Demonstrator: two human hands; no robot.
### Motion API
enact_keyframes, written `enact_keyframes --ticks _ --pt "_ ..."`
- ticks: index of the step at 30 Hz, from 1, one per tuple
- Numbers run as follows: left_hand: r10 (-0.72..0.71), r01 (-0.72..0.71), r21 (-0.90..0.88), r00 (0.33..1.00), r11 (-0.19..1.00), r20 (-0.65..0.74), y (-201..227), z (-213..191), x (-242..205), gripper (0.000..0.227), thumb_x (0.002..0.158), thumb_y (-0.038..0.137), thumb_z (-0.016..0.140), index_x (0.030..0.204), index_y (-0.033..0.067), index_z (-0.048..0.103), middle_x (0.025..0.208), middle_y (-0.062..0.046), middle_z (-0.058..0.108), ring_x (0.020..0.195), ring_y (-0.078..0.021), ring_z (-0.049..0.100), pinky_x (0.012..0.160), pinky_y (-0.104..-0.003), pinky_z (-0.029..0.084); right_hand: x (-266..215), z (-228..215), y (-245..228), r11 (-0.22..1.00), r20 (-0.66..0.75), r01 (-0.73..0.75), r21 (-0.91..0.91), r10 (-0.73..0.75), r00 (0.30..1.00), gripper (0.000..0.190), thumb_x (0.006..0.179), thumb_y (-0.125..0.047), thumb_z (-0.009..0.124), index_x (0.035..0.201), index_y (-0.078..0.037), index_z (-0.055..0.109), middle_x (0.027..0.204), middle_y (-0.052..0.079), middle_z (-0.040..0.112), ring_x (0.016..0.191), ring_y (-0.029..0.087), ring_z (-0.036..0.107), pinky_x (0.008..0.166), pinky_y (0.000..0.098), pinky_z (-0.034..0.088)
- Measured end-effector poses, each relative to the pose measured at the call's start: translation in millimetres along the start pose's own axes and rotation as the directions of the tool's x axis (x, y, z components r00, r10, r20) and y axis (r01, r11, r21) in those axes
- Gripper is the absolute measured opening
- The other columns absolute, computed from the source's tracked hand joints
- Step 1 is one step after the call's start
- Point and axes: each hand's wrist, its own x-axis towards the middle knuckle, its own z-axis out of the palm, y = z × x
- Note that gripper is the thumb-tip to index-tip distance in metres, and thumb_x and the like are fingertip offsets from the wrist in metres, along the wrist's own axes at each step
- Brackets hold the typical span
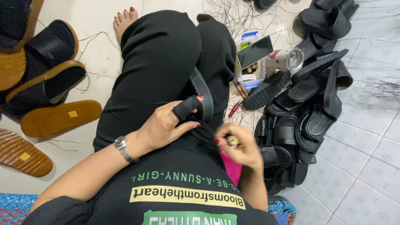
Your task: Hand-sewing the upper part of black sandals to their soles using a needle and thread while sitting on the floor.
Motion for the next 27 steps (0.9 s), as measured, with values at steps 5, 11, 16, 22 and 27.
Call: enact_keyframes --ticks 5,11,16,22,27 --pt "-0.156 0.168 -0.111 0.981 0.979 0.112 11.9 -7.5 6.8 0.016 0.095 0.013 0.068 0.104 -0.0005 0.068 0.082 -0.015 0.069 0.077 -0.0333 0.072 0.063 -0.039 0.060 -21.2 -44.2 42.5 0.988 0.072 -0.144 -0.046 0.147 0.987 0.008 0.082 -0.009 0.076 0.079 -0.003 0.073 0.064 0.008 0.066 0.053 0.016 0.058 0.052 0.0331 0.048" --pt "-0.359 0.376 -0.013 0.894 0.927 0.267 32.1 -50.1 -20.7 0.014 0.080 0.017 0.079 0.088 0.0061 0.075 0.068 -0.013 0.071 0.070 -0.0377 0.073 0.060 -0.044 0.057 35.5 32.5 -22.4 0.984 0.116 0.087 -0.158 -0.069 0.991 0.023 0.084 0.001 0.073 0.107 0.003 0.074 0.066 0.020 0.069 0.048 0.037 0.064 0.047 0.0368 0.049" --pt "-0.318 0.321 0.077 0.947 0.944 -0.043 23.7 -55.6 -24.2 0.023 0.086 0.013 0.074 0.107 0.0044 0.068 0.084 -0.003 0.067 0.066 -0.0182 0.055 0.057 -0.028 0.046 23.1 65.7 -12.4 0.730 -0.150 0.273 -0.626 -0.457 0.877 0.015 0.081 -0.004 0.065 0.092 -0.001 0.074 0.063 0.006 0.067 0.047 0.021 0.062 0.047 0.0320 0.052" --pt "0.030 0.406 0.859 0.899 0.312 -0.437 -83.0 -160.0 -98.2 0.027 0.129 0.019 0.082 0.119 0.0002 0.066 0.100 -0.009 0.062 0.075 -0.0205 0.057 0.067 -0.030 0.050 -76.5 -120.3 -19.6 0.377 -0.536 -0.414 -0.828 -0.749 0.389 0.009 0.096 0.004 0.047 0.105 0.003 0.047 0.084 0.015 0.059 0.072 0.025 0.055 0.067 0.0377 0.050" --pt "-0.056 0.343 0.936 0.939 0.077 -0.339 -13.6 -128.7 -46.1 0.021 0.113 0.018 0.085 0.109 -0.0033 0.083 0.149 -0.020 0.060 0.109 -0.0246 0.071 0.095 -0.029 0.061 -49.7 -119.7 -44.8 0.201 -0.524 -0.588 -0.783 -0.722 0.451 0.050 0.094 0.024 0.075 0.131 0.001 0.050 0.108 0.017 0.055 0.098 0.030 0.060 0.085 0.0421 0.065"
